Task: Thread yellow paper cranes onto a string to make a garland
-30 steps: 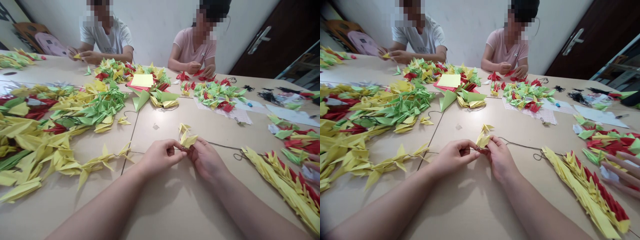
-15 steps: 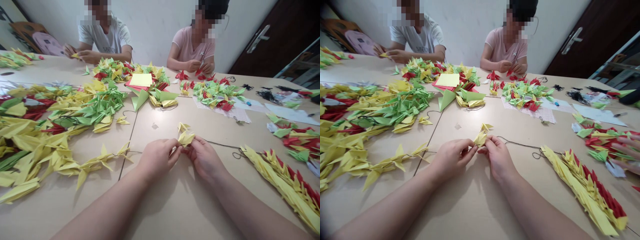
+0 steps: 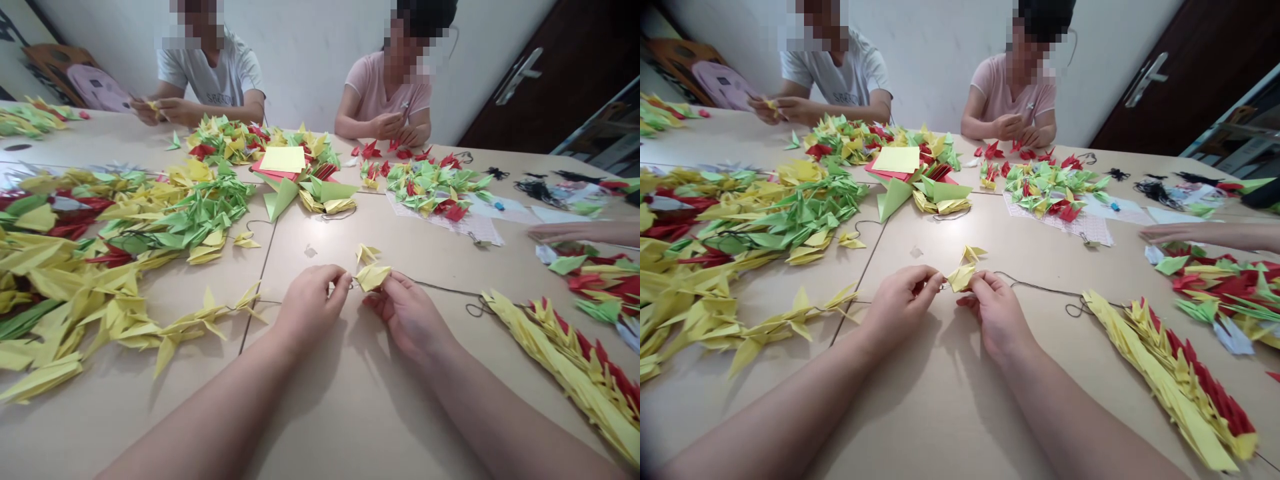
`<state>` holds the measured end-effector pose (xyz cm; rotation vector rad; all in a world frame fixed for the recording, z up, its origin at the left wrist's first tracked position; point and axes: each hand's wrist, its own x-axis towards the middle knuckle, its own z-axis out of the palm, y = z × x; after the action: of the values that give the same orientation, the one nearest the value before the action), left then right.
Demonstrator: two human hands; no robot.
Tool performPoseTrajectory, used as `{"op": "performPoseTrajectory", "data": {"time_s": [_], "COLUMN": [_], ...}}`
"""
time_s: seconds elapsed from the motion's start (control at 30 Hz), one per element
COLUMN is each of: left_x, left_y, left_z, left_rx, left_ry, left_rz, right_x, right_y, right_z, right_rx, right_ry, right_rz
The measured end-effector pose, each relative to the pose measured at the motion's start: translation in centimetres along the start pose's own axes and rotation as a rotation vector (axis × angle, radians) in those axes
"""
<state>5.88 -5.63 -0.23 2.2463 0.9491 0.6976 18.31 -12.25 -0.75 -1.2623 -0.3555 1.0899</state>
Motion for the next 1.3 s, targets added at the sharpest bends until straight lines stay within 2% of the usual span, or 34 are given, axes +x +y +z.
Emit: {"op": "performPoseTrajectory", "data": {"time_s": [0.1, 0.3, 0.47, 0.6, 0.87, 1.2, 1.3], "left_x": [0.2, 0.3, 0.1, 0.0, 0.0, -0.5, -0.6], "left_y": [-0.2, -0.5, -0.5, -0.2, -0.2, 0.3, 0.3], "left_z": [0.0, 0.0, -0.1, -0.3, -0.4, -0.4, -0.3], "left_rx": [-0.074, -0.145, -0.15, -0.125, -0.062, 0.046, 0.092], "left_ry": [0.025, -0.006, -0.145, -0.224, -0.099, -0.08, -0.074], "left_rz": [-0.014, -0.075, -0.071, -0.054, -0.112, -0.152, -0.161], "right_x": [0.1, 0.0, 0.1, 0.3, -0.1, -0.4, -0.3], "right_y": [0.0, 0.0, -0.4, -0.8, -1.0, -1.1, -0.9], "right_z": [-0.1, 0.1, -0.1, -0.2, 0.0, 0.3, 0.4], "right_rx": [0.006, 0.008, 0.048, 0.11, 0.147, 0.241, 0.248], "right_ry": [-0.001, 0.005, 0.017, -0.035, -0.133, -0.252, -0.245], "right_rz": [-0.004, -0.002, -0.031, -0.102, -0.18, -0.058, -0.055]}}
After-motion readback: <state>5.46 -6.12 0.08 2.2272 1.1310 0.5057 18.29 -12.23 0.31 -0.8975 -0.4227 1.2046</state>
